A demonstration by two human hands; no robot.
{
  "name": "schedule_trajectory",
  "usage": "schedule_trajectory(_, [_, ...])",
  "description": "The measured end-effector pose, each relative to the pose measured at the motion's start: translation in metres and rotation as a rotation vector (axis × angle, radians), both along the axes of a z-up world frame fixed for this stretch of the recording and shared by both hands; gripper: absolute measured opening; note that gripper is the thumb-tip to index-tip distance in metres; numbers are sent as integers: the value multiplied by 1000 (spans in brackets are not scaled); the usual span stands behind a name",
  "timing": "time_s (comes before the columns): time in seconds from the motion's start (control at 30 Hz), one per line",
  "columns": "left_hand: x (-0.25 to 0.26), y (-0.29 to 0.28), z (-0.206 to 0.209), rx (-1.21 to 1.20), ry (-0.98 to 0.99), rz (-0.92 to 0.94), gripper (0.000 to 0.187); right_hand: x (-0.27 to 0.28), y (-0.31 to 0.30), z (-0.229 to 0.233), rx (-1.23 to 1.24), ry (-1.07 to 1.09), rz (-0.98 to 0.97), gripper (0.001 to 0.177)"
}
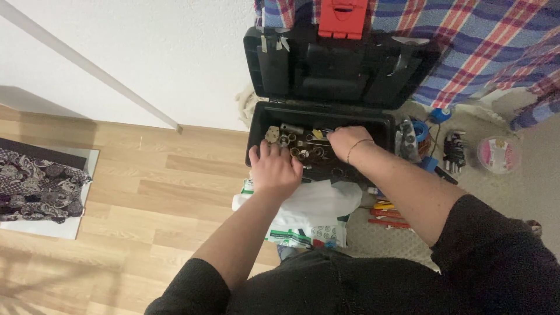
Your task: Searching through and organizing small parts and tools within a toolbox
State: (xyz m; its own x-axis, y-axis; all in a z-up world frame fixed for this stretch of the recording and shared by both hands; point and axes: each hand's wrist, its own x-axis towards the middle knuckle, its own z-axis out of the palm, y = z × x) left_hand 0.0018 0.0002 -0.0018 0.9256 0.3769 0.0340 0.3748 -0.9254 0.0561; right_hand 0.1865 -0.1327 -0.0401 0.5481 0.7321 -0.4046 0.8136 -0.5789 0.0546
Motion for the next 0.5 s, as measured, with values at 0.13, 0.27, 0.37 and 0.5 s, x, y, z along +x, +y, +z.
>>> schedule_trajectory(0.13, [-3,-2,3,-35,-7,6,48,-5,2,20,-101,44,-12,29])
schedule_trajectory(0.27, [-2,-2,2,-36,-9,4,48,-11,4,40,-117,60,-97,25])
schedule_trajectory(0.37, [-1,-2,1,-5,8,2,50,-9,-1,41,-55,107,-167,21])
schedule_trajectory(0.5, [0,-1,3,-9,71,12,51,8,-9,25,169,207,-211,18])
